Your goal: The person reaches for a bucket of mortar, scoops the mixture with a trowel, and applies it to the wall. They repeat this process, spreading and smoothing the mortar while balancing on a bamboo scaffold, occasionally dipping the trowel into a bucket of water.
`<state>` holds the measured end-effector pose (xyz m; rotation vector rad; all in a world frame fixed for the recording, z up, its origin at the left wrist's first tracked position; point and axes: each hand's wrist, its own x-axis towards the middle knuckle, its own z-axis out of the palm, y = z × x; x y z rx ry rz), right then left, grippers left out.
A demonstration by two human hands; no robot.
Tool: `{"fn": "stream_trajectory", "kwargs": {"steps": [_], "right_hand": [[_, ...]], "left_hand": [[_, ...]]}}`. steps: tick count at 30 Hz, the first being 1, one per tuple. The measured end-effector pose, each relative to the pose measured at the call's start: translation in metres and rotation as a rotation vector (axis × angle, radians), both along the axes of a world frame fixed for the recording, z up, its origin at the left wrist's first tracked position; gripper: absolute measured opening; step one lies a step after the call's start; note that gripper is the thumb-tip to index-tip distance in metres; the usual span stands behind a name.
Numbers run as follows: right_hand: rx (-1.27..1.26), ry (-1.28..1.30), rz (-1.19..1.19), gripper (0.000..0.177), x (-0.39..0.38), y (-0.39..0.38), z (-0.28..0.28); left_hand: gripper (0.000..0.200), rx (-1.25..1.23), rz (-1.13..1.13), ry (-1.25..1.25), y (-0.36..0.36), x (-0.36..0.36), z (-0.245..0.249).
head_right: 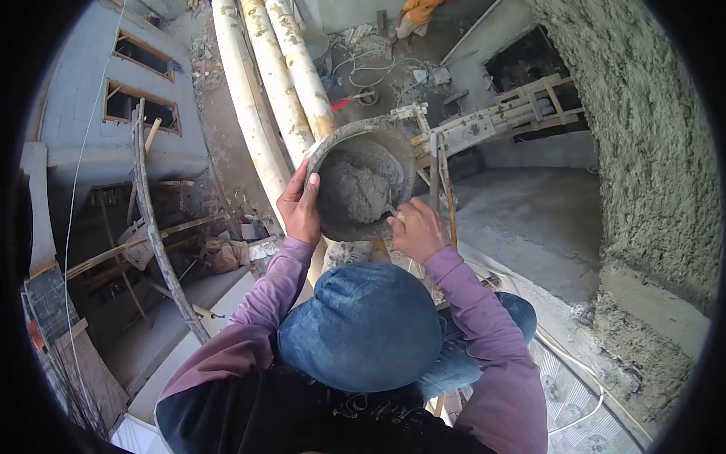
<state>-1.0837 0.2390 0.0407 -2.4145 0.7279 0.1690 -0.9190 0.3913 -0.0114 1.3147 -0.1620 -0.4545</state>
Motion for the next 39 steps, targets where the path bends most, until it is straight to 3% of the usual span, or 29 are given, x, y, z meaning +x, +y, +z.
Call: {"fn": "stream_trajectory", "kwargs": {"steps": [5, 7, 12, 16, 18, 19, 20, 23, 24, 26, 28, 29, 31, 32, 33, 34, 37, 39], "right_hand": [[0.021, -0.16, -0.034, 0.026, -0.018, -0.009, -0.015], [0.058, -0.248, -0.041, 0.025, -0.013, -0.007, 0.015], [-0.125, -0.308, 0.003, 0.025, -0.021, -0.039, 0.163], [-0.085, -0.388, 0.145, 0.022, -0.022, -0.057, 0.299], [0.035, -0.28, 0.14, 0.02, -0.031, -0.075, 0.352], [0.362, -0.341, 0.013, 0.018, -0.036, -0.085, 0.364], [0.493, -0.361, -0.036, 0.017, -0.041, -0.1, 0.376], [0.829, -0.504, 0.123, 0.025, -0.064, -0.19, 0.364], [0.725, -0.558, -0.088, 0.027, -0.081, -0.218, 0.352], [0.082, -0.588, -0.704, 0.032, -0.123, -0.195, 0.337], [-0.194, -0.673, -0.87, 0.03, -0.192, -0.119, 0.322], [-0.218, -0.729, -0.918, 0.028, -0.214, -0.093, 0.308], [-0.162, -0.607, -1.004, 0.026, -0.207, -0.066, 0.284], [-0.237, -0.359, -0.926, 0.024, -0.176, -0.059, 0.28], [-0.35, -0.166, -0.664, 0.02, -0.164, -0.069, 0.256], [-0.507, -0.208, -0.39, 0.019, -0.134, -0.072, 0.225], [-0.341, 0.175, -0.167, 0.03, -0.048, -0.063, 0.106], [-0.536, 0.248, 0.189, 0.04, -0.007, -0.042, 0.019]], "left_hand": [[0.039, -0.002, -0.016, 0.042, -0.002, 0.011, 0.001], [0.039, 0.03, 0.016, 0.084, 0.008, 0.022, 0.003], [0.044, -0.126, -0.045, 0.206, 0.032, 0.055, -0.008], [0.047, -0.138, 0.039, 0.273, 0.049, 0.075, -0.032], [0.047, -0.145, 0.038, 0.279, 0.051, 0.082, -0.038], [0.047, -0.149, 0.04, 0.297, 0.053, 0.082, -0.039], [0.047, -0.156, 0.042, 0.314, 0.054, 0.082, -0.039], [0.047, -0.182, 0.023, 0.325, 0.058, 0.082, -0.034], [0.047, -0.178, 0.032, 0.326, 0.062, 0.08, -0.037], [0.048, -0.169, 0.056, 0.321, 0.067, 0.086, -0.048], [0.048, -0.178, 0.031, 0.302, 0.066, 0.08, -0.043], [0.047, -0.208, 0.006, 0.315, 0.059, 0.073, -0.027], [0.044, -0.189, 0.005, 0.304, 0.052, 0.064, -0.017], [0.043, -0.17, 0.019, 0.289, 0.044, 0.061, -0.014], [0.042, -0.161, 0.029, 0.273, 0.033, 0.057, -0.012], [0.041, -0.135, 0.053, 0.268, 0.025, 0.051, -0.011], [0.041, -0.1, 0.024, 0.15, 0.012, 0.027, 0.001], [0.042, -0.06, 0.004, 0.082, 0.006, 0.007, 0.007]]}}
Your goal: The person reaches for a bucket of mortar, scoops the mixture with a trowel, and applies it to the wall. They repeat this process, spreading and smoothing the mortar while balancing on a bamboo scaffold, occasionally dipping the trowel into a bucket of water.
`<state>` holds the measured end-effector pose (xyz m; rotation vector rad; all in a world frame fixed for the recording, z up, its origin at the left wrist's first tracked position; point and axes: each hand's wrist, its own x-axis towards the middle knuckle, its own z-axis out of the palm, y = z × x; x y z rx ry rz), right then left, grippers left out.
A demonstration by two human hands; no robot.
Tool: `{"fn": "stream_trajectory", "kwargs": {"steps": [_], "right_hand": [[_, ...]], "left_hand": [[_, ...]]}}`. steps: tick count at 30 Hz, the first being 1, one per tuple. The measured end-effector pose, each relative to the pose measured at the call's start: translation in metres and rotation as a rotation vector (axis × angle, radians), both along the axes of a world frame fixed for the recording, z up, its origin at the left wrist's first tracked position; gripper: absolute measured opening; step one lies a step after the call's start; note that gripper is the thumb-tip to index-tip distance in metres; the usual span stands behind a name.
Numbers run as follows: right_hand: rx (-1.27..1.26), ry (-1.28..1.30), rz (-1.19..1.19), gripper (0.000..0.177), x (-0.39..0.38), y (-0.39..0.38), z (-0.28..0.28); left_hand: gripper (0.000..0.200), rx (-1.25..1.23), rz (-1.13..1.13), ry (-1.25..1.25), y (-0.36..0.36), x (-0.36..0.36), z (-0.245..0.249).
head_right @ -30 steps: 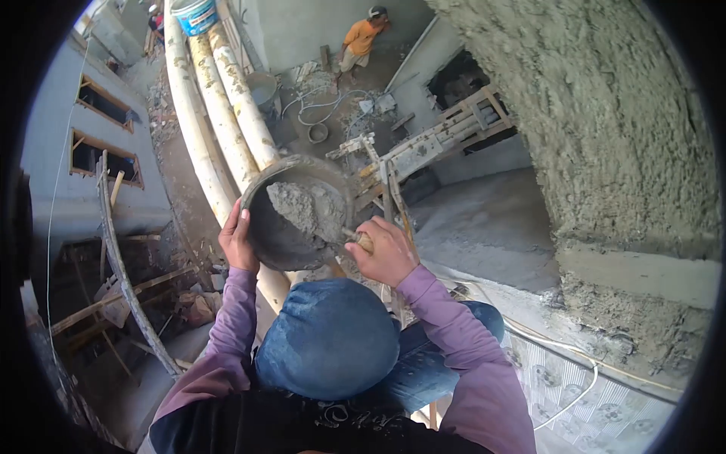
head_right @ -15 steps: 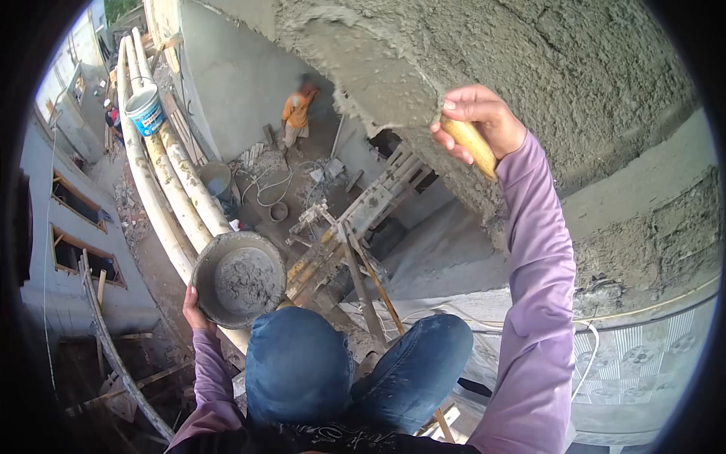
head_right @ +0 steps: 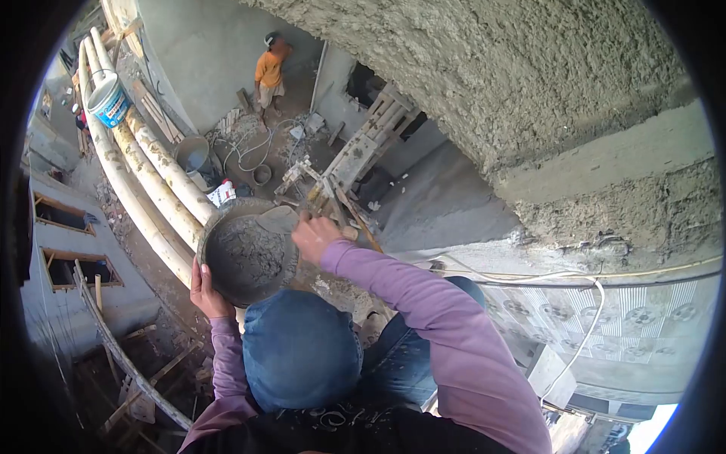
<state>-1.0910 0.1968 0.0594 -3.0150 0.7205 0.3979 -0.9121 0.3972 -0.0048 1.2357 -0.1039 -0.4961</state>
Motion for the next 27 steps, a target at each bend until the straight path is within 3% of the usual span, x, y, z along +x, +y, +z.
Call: {"fn": "stream_trajectory", "kwargs": {"steps": [1, 6, 9, 12, 17, 22, 25, 27], "right_hand": [[0.097, 0.106, 0.04, 0.038, 0.019, 0.019, -0.019], [0.25, -0.22, 0.073, 0.018, 0.002, 0.036, 0.019], [0.114, -0.166, -0.003, 0.02, 0.004, -0.004, 0.015], [0.404, -0.009, -0.023, 0.022, 0.026, 0.019, -0.042], [0.638, -0.22, -0.215, 0.029, 0.017, 0.045, -0.027], [0.679, -0.316, -0.256, 0.029, -0.002, 0.038, -0.064], [0.647, -0.473, -0.258, 0.028, -0.013, 0.042, -0.051], [0.618, -0.474, -0.221, 0.028, -0.021, 0.037, -0.01]], "left_hand": [[0.042, 0.009, -0.006, -0.017, -0.004, -0.008, 0.004], [0.041, 0.117, -0.012, -0.054, -0.008, 0.001, 0.01], [0.04, 0.104, -0.006, -0.025, -0.008, 0.003, 0.006], [0.039, 0.008, -0.061, -0.034, -0.015, -0.006, 0.0], [0.039, 0.083, -0.079, -0.073, -0.005, -0.004, -0.004], [0.039, 0.031, -0.096, -0.067, -0.015, 0.0, 0.007], [0.04, 0.118, -0.063, -0.088, -0.008, 0.011, 0.007], [0.04, 0.137, -0.038, -0.06, 0.001, 0.017, 0.008]]}}
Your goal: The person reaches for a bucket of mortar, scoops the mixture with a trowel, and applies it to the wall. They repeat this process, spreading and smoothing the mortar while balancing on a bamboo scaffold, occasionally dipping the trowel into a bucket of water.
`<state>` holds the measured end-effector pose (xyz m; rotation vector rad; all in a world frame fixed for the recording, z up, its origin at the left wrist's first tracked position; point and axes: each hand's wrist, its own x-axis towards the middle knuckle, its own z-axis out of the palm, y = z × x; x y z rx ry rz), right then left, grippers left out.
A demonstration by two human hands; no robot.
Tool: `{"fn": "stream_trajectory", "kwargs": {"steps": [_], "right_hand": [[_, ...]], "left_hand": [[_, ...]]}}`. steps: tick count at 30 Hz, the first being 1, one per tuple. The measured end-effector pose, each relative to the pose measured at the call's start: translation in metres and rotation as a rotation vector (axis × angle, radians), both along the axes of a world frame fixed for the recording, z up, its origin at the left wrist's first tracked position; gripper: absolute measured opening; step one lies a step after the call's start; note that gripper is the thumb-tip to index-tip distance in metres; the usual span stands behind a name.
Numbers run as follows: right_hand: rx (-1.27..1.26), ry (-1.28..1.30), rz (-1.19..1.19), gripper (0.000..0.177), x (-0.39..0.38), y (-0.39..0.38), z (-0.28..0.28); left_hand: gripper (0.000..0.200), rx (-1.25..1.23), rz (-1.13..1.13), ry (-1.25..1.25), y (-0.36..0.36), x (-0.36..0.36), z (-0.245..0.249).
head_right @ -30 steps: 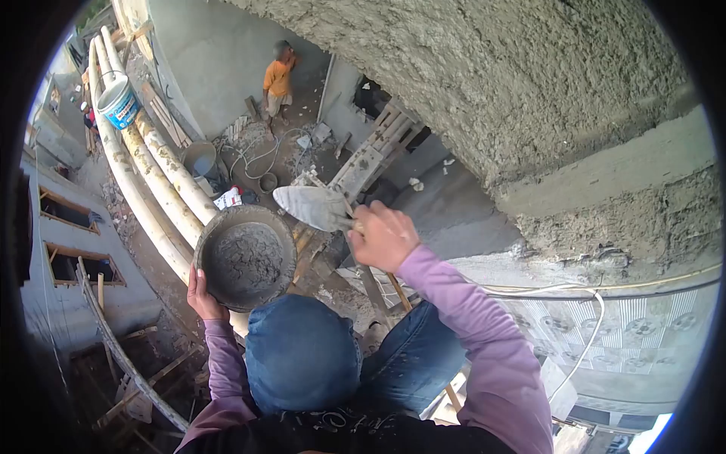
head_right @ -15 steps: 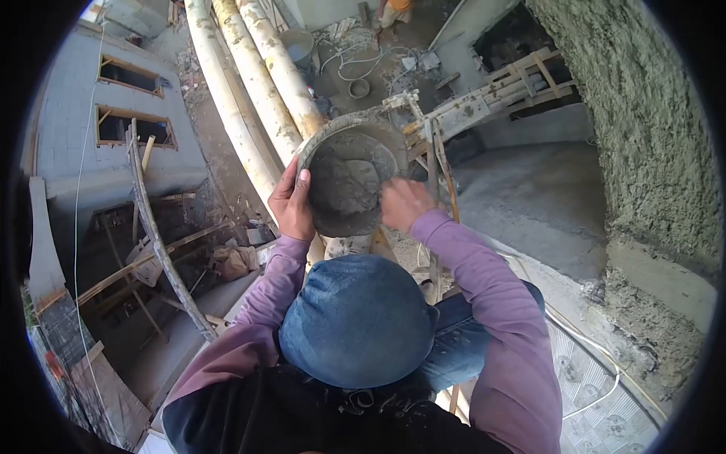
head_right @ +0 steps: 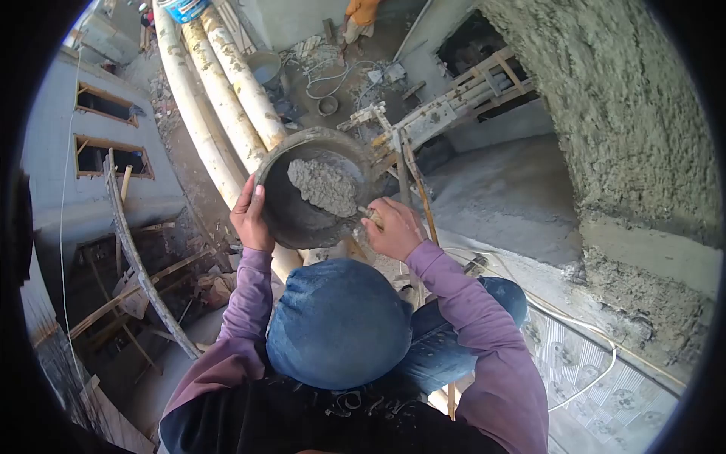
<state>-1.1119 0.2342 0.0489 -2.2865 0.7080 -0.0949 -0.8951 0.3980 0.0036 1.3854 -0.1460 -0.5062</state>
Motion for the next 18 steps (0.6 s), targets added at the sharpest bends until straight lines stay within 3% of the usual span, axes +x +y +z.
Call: {"fn": "stream_trajectory", "kwargs": {"steps": [6, 11, 15, 17, 18], "right_hand": [[-0.332, 0.1, -0.025, 0.024, -0.072, -0.033, 0.202], [-0.29, 0.214, -0.019, 0.021, -0.096, -0.031, 0.366], [0.028, 0.022, 0.022, 0.019, -0.125, -0.054, 0.404], [0.474, -0.006, -0.058, 0.021, -0.158, -0.112, 0.386], [0.468, 0.028, -0.224, 0.024, -0.169, -0.14, 0.375]], "left_hand": [[0.044, -0.196, -0.023, 0.25, 0.016, 0.041, -0.022], [0.047, -0.101, 0.017, 0.293, 0.028, 0.07, -0.035], [0.051, -0.216, -0.046, 0.334, 0.044, 0.078, -0.054], [0.052, -0.248, -0.072, 0.347, 0.052, 0.082, -0.059], [0.052, -0.237, -0.089, 0.349, 0.047, 0.086, -0.059]]}}
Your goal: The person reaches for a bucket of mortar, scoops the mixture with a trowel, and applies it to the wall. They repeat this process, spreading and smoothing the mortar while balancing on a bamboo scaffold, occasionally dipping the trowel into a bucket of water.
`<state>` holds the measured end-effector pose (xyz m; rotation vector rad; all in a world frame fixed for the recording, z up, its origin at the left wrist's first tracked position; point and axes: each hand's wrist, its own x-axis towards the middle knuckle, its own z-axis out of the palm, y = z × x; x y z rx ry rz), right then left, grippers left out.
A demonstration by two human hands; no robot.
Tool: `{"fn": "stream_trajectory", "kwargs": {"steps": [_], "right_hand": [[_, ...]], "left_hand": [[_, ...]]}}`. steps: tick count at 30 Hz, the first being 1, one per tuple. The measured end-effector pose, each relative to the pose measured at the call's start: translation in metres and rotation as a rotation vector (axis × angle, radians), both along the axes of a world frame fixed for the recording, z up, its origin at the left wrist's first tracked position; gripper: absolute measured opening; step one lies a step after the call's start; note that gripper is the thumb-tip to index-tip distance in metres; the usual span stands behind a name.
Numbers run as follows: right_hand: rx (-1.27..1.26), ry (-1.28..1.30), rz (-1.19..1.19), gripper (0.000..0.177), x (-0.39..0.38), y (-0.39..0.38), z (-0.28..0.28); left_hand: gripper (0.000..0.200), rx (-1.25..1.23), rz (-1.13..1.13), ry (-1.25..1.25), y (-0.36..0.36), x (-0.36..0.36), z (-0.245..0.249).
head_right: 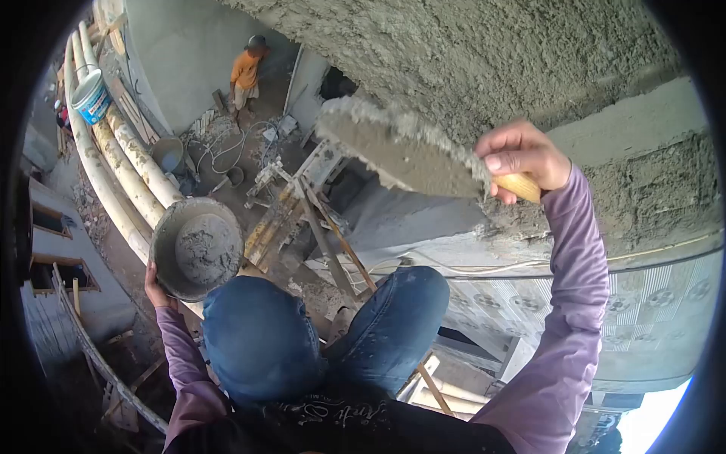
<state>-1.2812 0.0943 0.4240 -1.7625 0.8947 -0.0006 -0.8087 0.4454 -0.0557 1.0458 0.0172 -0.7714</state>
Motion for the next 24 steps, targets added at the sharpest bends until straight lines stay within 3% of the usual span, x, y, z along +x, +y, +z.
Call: {"fn": "stream_trajectory", "kwargs": {"steps": [1, 3, 6, 8, 10, 11, 12, 13, 15, 18, 21, 24], "right_hand": [[0.009, 0.082, -0.148, 0.027, -0.012, -0.017, -0.006], [-0.403, 0.199, -0.459, 0.033, -0.033, -0.02, 0.01], [-0.951, -0.043, -0.632, 0.03, -0.086, 0.042, 0.102], [-1.012, 0.156, -0.683, 0.029, -0.09, 0.054, 0.128], [-0.982, 0.404, -0.599, 0.025, -0.064, 0.053, 0.115], [-0.965, 0.555, -0.515, 0.022, -0.035, 0.055, 0.089], [-1.072, 0.58, -0.284, 0.018, -0.008, 0.059, 0.057], [-1.158, 0.588, -0.033, 0.015, 0.017, 0.06, 0.015], [-1.126, 0.478, 0.213, 0.02, 0.063, 0.055, -0.086], [-0.946, 0.552, 0.435, 0.022, 0.154, 0.063, -0.248], [-1.217, 0.378, 0.679, 0.024, 0.22, 0.095, -0.399], [-1.168, 0.286, 0.731, 0.023, 0.221, 0.134, -0.404]], "left_hand": [[0.052, 0.021, -0.016, 0.009, 0.004, -0.001, -0.001], [0.054, 0.164, 0.045, -0.023, 0.008, -0.011, 0.013], [0.055, 0.04, 0.003, -0.067, 0.011, -0.03, 0.017], [0.055, -0.013, 0.032, -0.01, 0.007, -0.03, 0.008], [0.058, -0.033, 0.042, -0.061, -0.005, -0.037, 0.013], [0.06, -0.048, 0.055, -0.086, -0.014, -0.043, 0.018], [0.065, -0.039, 0.077, -0.098, -0.027, -0.053, 0.031], [0.065, -0.056, 0.084, -0.109, -0.037, -0.066, 0.041], [0.066, -0.067, 0.117, -0.129, -0.046, -0.078, 0.038], [0.064, 0.0, 0.169, -0.164, -0.043, -0.092, 0.024], [0.063, 0.015, 0.139, -0.216, -0.041, -0.104, 0.021], [0.064, 0.03, 0.139, -0.311, -0.038, -0.103, 0.009]]}}
